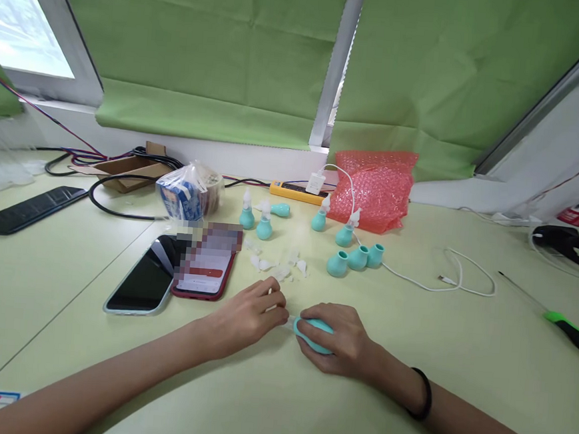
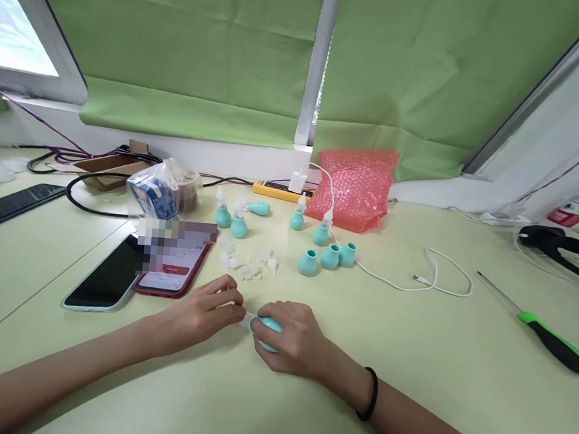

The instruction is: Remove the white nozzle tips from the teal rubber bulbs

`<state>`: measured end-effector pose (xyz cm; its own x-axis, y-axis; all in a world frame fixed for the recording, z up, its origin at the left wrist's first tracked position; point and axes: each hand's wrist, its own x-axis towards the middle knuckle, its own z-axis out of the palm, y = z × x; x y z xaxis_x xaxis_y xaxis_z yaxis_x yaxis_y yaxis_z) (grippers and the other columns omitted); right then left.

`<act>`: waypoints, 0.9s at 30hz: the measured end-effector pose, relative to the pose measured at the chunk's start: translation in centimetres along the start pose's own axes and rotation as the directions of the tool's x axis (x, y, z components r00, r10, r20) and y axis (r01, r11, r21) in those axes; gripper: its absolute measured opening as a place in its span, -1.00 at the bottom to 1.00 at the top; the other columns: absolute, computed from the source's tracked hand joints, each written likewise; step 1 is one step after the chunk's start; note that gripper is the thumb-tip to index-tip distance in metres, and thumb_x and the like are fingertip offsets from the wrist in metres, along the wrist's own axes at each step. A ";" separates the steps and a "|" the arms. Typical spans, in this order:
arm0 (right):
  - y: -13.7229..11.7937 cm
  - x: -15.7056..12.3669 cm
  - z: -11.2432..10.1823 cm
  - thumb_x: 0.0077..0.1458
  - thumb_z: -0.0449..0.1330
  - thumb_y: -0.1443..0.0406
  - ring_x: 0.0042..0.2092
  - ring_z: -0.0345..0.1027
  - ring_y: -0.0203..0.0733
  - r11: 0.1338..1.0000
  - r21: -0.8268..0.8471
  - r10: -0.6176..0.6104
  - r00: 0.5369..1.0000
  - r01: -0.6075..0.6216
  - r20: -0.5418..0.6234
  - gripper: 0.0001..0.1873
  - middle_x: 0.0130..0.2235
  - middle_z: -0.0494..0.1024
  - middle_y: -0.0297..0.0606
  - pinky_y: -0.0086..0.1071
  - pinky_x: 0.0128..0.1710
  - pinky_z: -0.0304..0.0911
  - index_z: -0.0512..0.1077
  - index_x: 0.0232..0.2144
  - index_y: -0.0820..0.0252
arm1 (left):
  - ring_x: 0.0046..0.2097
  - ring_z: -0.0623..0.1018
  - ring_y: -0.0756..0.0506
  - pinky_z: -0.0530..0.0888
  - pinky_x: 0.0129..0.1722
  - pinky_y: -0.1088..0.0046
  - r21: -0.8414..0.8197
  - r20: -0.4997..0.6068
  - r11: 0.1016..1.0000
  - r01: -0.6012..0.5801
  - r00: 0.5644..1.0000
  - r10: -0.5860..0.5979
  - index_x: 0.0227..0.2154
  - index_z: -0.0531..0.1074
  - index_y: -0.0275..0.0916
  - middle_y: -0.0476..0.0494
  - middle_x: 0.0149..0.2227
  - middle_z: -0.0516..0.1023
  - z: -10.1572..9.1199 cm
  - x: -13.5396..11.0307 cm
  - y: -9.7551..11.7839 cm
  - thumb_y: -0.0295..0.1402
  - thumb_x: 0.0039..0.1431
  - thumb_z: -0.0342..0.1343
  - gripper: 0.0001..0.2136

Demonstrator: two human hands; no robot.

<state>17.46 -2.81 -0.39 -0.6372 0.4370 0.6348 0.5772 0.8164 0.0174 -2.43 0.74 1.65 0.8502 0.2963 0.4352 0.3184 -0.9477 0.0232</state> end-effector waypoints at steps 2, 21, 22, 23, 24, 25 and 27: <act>0.0 0.0 0.0 -0.10 0.10 0.41 -0.47 0.31 -0.31 1.000 0.000 0.001 1.000 -0.001 -0.018 -0.90 -0.44 0.44 -0.24 -0.46 -0.54 0.19 0.33 -0.43 0.19 | -0.28 0.25 -0.12 0.32 -0.34 0.35 0.105 0.057 0.994 -0.036 0.998 0.031 -0.39 0.35 -0.39 -0.21 -0.40 0.37 0.0 0.0 0.1 -0.54 0.14 -0.16 -0.82; -0.2 0.1 -0.1 -0.14 0.14 0.40 -0.47 0.33 -0.31 0.995 0.070 0.084 0.984 -0.074 -0.158 -0.78 -0.46 0.42 -0.30 -0.48 -0.54 0.20 0.27 -0.35 0.12 | -0.37 0.25 -0.04 0.34 -0.43 0.43 -0.133 -0.198 0.991 0.023 0.979 -0.049 -0.38 0.36 -0.34 -0.19 -0.41 0.40 0.3 0.0 0.8 -0.55 0.08 -0.05 -0.90; -0.2 0.1 -0.1 -0.14 0.14 0.40 -0.48 0.33 -0.31 0.995 0.068 0.090 0.982 -0.079 -0.166 -0.77 -0.47 0.42 -0.30 -0.48 -0.54 0.19 0.27 -0.34 0.12 | -0.39 0.24 -0.04 0.33 -0.45 0.44 -0.115 -0.223 0.993 0.009 0.974 -0.035 -0.40 0.35 -0.35 -0.18 -0.43 0.41 0.3 0.0 0.8 -0.56 0.08 -0.05 -0.90; -0.3 0.2 -0.2 -0.14 0.14 0.40 -0.48 0.33 -0.31 0.995 0.062 0.087 0.983 -0.078 -0.161 -0.77 -0.46 0.43 -0.30 -0.48 -0.54 0.20 0.27 -0.34 0.12 | -0.40 0.24 -0.03 0.33 -0.46 0.43 -0.103 -0.239 0.995 -0.002 0.971 -0.023 -0.41 0.35 -0.35 -0.18 -0.45 0.40 0.3 0.0 0.9 -0.56 0.07 -0.05 -0.90; -0.3 0.2 -0.2 -0.13 0.13 0.39 -0.47 0.33 -0.31 0.996 0.056 0.079 0.986 -0.072 -0.146 -0.78 -0.46 0.43 -0.29 -0.47 -0.53 0.20 0.27 -0.33 0.13 | -0.40 0.24 -0.03 0.33 -0.45 0.43 -0.099 -0.243 0.995 -0.009 0.970 -0.015 -0.42 0.34 -0.35 -0.17 -0.47 0.40 0.3 0.1 1.0 -0.57 0.08 -0.06 -0.90; -0.3 0.1 -0.2 -0.12 0.13 0.39 -0.47 0.33 -0.31 0.997 0.048 0.068 0.989 -0.062 -0.130 -0.78 -0.45 0.43 -0.29 -0.47 -0.53 0.21 0.27 -0.33 0.13 | -0.40 0.24 -0.03 0.34 -0.44 0.42 -0.104 -0.235 0.995 -0.012 0.972 -0.013 -0.42 0.34 -0.35 -0.17 -0.47 0.40 0.2 0.1 1.0 -0.57 0.08 -0.07 -0.89; -0.2 0.0 -0.3 -0.11 0.12 0.38 -0.47 0.33 -0.31 0.999 0.032 0.040 0.994 -0.037 -0.100 -0.80 -0.44 0.43 -0.27 -0.47 -0.52 0.22 0.28 -0.34 0.13 | -0.39 0.26 -0.04 0.34 -0.39 0.39 -0.131 -0.189 0.991 -0.003 0.982 -0.022 -0.41 0.32 -0.34 -0.16 -0.47 0.39 0.0 0.3 1.0 -0.56 0.10 -0.10 -0.88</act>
<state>17.43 -3.08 -0.17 -0.5591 0.4295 0.7092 0.5842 0.8110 -0.0307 -1.89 -0.16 1.77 0.7486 0.2890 0.5968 0.2582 -0.9560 0.1391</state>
